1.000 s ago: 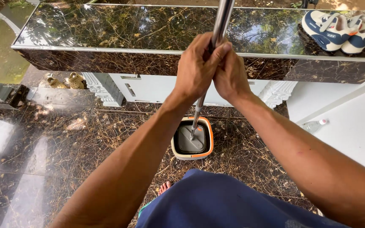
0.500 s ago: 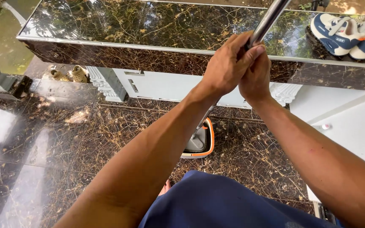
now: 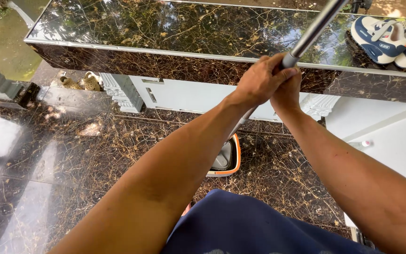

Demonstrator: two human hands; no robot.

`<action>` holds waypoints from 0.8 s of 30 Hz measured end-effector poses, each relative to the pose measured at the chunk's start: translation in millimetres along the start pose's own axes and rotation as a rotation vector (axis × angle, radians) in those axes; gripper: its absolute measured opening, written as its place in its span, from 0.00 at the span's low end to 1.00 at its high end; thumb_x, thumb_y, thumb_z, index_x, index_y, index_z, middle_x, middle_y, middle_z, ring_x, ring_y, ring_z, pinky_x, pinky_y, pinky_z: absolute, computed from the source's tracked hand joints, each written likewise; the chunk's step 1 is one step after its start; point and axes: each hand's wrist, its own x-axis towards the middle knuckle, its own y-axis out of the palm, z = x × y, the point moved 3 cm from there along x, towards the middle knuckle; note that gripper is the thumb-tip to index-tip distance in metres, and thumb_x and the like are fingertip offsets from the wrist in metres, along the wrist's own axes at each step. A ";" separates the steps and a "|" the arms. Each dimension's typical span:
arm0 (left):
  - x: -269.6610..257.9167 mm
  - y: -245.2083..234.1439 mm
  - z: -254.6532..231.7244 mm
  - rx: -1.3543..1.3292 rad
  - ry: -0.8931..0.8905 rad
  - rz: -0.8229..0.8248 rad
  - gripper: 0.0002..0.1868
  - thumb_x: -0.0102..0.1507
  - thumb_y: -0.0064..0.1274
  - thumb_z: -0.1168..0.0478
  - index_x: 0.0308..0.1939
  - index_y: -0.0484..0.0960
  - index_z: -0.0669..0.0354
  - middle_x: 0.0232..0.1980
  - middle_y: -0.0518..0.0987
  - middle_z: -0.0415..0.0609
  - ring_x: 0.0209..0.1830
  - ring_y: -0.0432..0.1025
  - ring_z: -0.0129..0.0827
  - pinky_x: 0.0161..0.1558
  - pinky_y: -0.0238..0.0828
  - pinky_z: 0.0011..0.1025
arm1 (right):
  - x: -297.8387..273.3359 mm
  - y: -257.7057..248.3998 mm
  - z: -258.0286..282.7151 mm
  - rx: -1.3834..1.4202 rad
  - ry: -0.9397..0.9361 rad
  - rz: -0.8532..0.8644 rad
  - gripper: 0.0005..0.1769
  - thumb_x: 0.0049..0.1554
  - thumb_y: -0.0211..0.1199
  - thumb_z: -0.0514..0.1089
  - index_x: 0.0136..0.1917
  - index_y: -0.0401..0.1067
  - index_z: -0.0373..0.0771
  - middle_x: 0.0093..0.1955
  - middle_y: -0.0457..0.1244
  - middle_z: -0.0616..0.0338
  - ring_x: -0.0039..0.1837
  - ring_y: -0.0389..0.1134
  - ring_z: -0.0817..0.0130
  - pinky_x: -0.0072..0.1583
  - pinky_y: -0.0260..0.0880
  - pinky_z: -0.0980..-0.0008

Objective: The person mops a tiled floor before placing the mop head into a bucket and pressing the handle to spin it.

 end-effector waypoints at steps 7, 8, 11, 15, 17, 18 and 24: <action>-18.1 1.1 2.1 0.099 -0.015 0.015 0.35 0.66 0.45 0.34 0.73 0.67 0.40 0.57 0.74 0.53 0.51 0.76 0.44 0.53 0.76 0.44 | -8.7 15.8 -1.3 1.067 0.444 -0.112 0.14 0.68 0.42 0.48 0.50 0.64 0.38 0.47 0.61 0.59 0.49 0.67 0.71 0.54 0.76 0.64; -21.9 -3.4 2.5 0.090 -0.004 0.000 0.35 0.66 0.46 0.34 0.74 0.66 0.41 0.57 0.74 0.54 0.51 0.76 0.44 0.52 0.76 0.44 | -7.4 20.2 16.5 1.206 0.547 -0.170 0.18 0.65 0.40 0.52 0.47 0.64 0.38 0.44 0.61 0.58 0.47 0.68 0.70 0.55 0.76 0.63; -36.1 -18.2 6.4 0.054 -0.039 -0.029 0.33 0.66 0.45 0.36 0.72 0.67 0.42 0.53 0.74 0.55 0.48 0.77 0.44 0.50 0.78 0.40 | -19.1 29.9 -19.6 0.626 0.178 0.075 0.13 0.74 0.52 0.46 0.51 0.62 0.35 0.47 0.57 0.61 0.48 0.60 0.73 0.51 0.66 0.68; -58.3 -37.2 13.7 0.070 0.067 -0.167 0.28 0.68 0.47 0.38 0.66 0.72 0.46 0.54 0.75 0.55 0.48 0.77 0.46 0.50 0.77 0.42 | -23.3 47.9 0.0 0.823 0.232 0.108 0.15 0.69 0.49 0.50 0.48 0.65 0.36 0.44 0.61 0.61 0.47 0.64 0.74 0.51 0.69 0.73; -68.3 -43.7 8.5 0.063 0.069 -0.172 0.26 0.67 0.48 0.39 0.62 0.73 0.49 0.53 0.74 0.53 0.47 0.76 0.47 0.46 0.76 0.43 | -30.1 56.0 -1.6 0.924 0.349 0.077 0.13 0.69 0.49 0.47 0.49 0.65 0.37 0.45 0.61 0.62 0.48 0.63 0.74 0.52 0.69 0.74; -71.0 -43.6 10.7 0.063 0.065 -0.172 0.26 0.67 0.48 0.39 0.62 0.73 0.49 0.53 0.74 0.53 0.47 0.76 0.47 0.46 0.76 0.43 | -31.5 59.7 -2.5 0.925 0.353 0.077 0.13 0.69 0.49 0.47 0.49 0.65 0.37 0.45 0.61 0.62 0.48 0.63 0.74 0.52 0.69 0.74; -75.7 -30.4 33.1 0.080 -0.010 -0.176 0.23 0.68 0.47 0.39 0.58 0.74 0.49 0.52 0.74 0.52 0.46 0.77 0.46 0.46 0.77 0.43 | -45.8 63.4 2.0 0.244 0.164 0.209 0.07 0.68 0.50 0.41 0.48 0.63 0.36 0.44 0.62 0.61 0.46 0.63 0.74 0.47 0.69 0.73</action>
